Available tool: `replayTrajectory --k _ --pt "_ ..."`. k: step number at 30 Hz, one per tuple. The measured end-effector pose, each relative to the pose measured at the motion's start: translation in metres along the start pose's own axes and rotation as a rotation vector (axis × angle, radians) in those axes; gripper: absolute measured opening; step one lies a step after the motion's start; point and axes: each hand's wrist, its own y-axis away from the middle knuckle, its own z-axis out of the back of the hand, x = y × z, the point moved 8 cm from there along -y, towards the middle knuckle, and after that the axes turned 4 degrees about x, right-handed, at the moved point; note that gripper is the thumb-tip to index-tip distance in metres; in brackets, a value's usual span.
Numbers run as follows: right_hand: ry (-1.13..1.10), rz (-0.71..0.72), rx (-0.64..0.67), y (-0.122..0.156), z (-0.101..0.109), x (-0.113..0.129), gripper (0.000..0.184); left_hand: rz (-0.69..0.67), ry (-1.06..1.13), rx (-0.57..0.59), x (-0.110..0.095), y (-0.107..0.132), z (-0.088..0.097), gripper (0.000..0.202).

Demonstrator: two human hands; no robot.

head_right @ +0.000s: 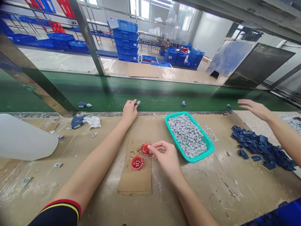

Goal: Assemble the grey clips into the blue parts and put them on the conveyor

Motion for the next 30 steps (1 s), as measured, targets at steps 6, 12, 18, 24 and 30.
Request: replayTrajectory --k 6,12,18,24,30 --pt "0.026 0.021 0.013 -0.002 -0.007 -0.002 0.039 -0.034 0.164 -0.05 -0.021 -0.004 0.019 0.031" --pt "-0.067 0.02 0.014 0.002 -0.003 0.011 0.036 -0.124 0.54 0.012 -0.082 0.029 0.08 0.022" --pt "-0.237 -0.007 0.104 0.018 0.0 0.026 0.031 0.288 0.862 0.116 -0.086 0.137 0.114 0.027" --pt "-0.299 0.02 0.163 0.032 -0.006 0.038 0.028 0.525 0.986 0.098 -0.086 0.198 0.101 0.029" --pt "-0.271 0.042 0.242 0.041 -0.019 0.045 0.024 0.564 1.057 0.1 -0.089 0.204 0.088 0.026"
